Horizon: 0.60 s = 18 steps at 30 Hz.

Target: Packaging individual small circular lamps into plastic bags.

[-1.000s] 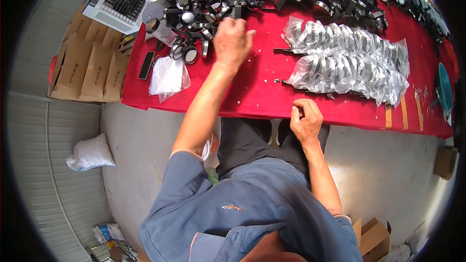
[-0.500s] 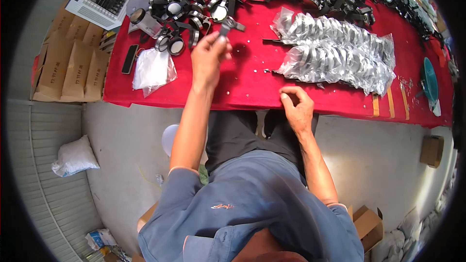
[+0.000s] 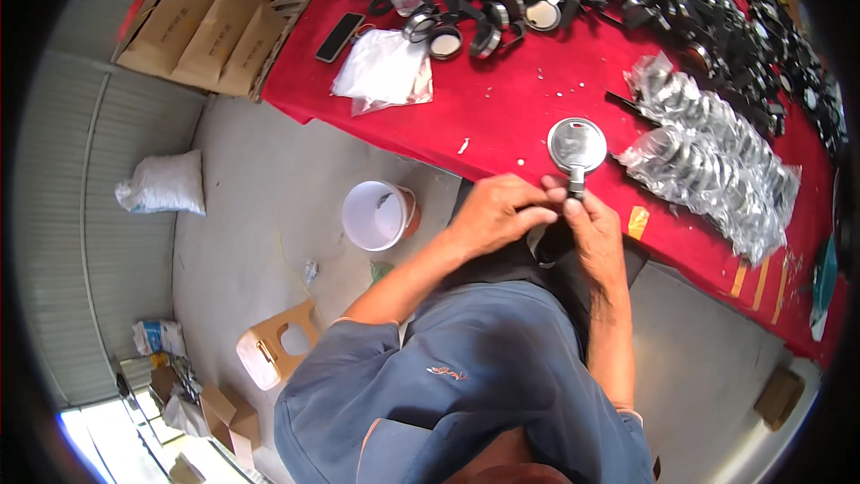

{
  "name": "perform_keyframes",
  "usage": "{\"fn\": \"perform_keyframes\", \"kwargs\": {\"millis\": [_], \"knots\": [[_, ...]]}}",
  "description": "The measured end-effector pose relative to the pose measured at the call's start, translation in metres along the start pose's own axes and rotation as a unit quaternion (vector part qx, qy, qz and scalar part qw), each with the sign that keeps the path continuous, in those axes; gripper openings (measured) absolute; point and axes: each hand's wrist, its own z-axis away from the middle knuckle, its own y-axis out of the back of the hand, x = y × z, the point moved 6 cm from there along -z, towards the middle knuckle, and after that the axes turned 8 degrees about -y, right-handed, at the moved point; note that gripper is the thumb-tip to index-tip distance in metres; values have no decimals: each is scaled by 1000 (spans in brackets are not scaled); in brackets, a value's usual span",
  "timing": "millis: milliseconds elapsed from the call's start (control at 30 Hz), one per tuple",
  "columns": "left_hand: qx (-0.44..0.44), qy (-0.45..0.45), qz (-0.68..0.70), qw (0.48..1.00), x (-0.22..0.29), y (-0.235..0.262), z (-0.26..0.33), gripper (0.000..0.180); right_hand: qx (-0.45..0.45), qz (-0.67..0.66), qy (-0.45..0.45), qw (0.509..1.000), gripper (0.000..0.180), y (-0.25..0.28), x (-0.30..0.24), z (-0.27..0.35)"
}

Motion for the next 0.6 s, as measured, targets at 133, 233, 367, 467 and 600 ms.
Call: {"fn": "perform_keyframes", "kwargs": {"millis": [133, 233, 367, 467, 600], "knots": [[175, 36, -281, 943, -59, 118, -7, 25, 48, 20, 21, 998, 34, 30, -10, 13], [197, 153, -401, 881, -111, 203, -15, 36, 40, 41, 21, 998, 38, 39, -4, 20], [155, 134, -477, 854, -160, 244, -14, 32, 32, 9, 2, 999, 37, 32, 9, 20], [124, 162, -438, 876, -182, 252, -17, 31, 44, 5, -2, 999, 38, 35, 11, 22], [256, 138, -371, 882, -173, 270, -19, 30, 59, 10, 3, 998, 38, 38, 6, 23]]}}
